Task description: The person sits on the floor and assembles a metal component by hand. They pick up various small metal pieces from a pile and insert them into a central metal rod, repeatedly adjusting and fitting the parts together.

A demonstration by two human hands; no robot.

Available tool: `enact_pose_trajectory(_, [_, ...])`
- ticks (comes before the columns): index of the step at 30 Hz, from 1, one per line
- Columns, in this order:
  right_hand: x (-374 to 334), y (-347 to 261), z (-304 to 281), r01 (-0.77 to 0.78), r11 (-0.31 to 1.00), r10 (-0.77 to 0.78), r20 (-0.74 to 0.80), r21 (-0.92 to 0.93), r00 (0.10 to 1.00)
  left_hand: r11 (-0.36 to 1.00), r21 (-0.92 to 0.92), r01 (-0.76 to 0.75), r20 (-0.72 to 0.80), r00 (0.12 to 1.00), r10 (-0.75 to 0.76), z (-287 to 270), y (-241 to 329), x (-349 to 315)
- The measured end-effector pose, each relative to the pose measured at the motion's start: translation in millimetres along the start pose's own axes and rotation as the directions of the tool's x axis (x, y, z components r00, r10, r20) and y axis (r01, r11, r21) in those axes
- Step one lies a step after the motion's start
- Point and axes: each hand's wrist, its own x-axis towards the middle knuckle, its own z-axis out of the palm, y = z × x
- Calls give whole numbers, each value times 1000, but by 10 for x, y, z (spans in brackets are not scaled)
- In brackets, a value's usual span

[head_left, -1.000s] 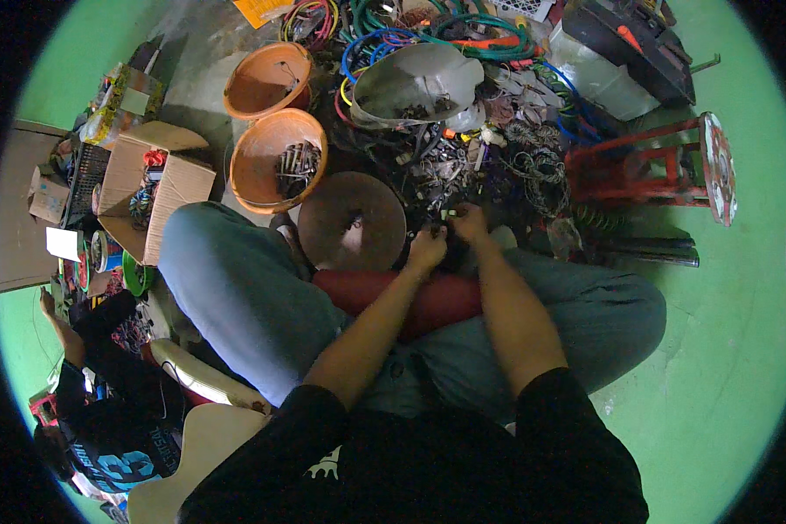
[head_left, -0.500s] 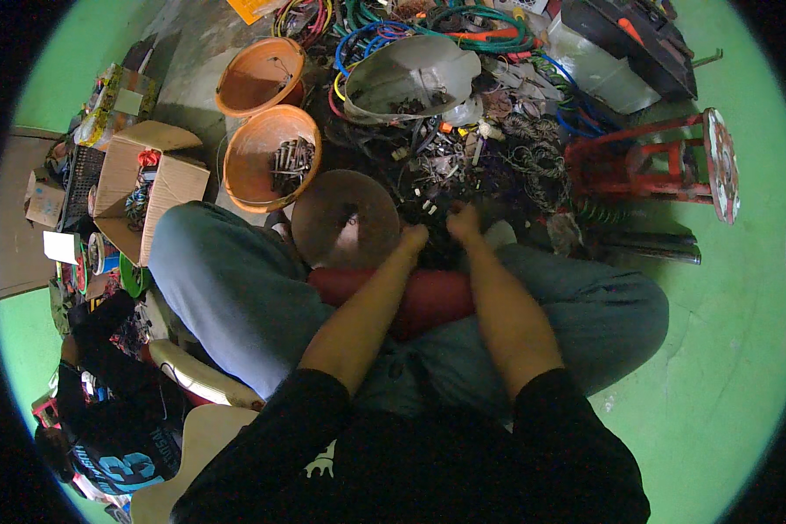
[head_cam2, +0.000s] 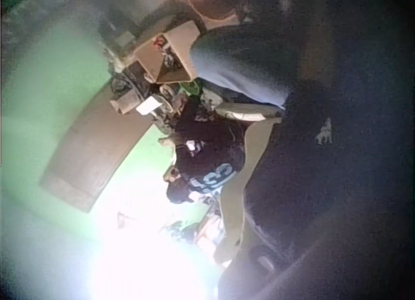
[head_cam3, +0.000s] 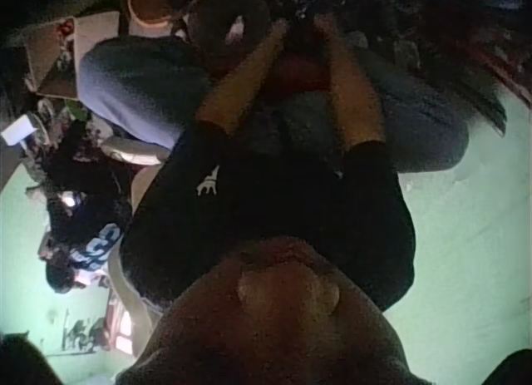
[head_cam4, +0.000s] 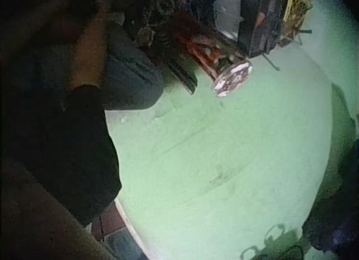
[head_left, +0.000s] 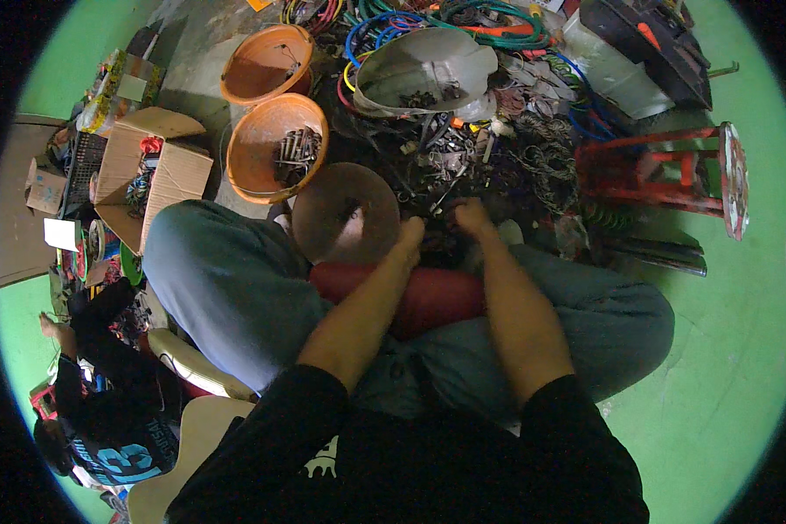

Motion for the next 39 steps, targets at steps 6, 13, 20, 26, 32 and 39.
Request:
enact_pose_trajectory(6, [69,-83,-21,-65,997,49,-301,-45,952,993,111,-35,-108,993,47,91,7,-154])
enact_pose_trajectory(13, [-226,-686,154,-37,998,58,-435,56,898,976,202,85,-129,990,-60,120,134,-240])
enact_pose_trajectory(20, [-272,-1051,-215,-91,779,104,15,620,995,1000,14,-6,-128,992,8,-10,-50,63])
enact_pose_trajectory(26, [-124,-428,-216,-89,981,24,-340,-175,940,998,50,-41,-36,998,42,-60,-175,253])
enact_pose_trajectory(32, [-424,-812,291,-71,785,-115,-258,-615,959,836,464,-292,-230,872,432,177,-8,111])
enact_pose_trajectory(39, [-216,-526,-23,-39,995,24,-165,-88,986,910,307,-280,-214,911,352,-57,-213,459])
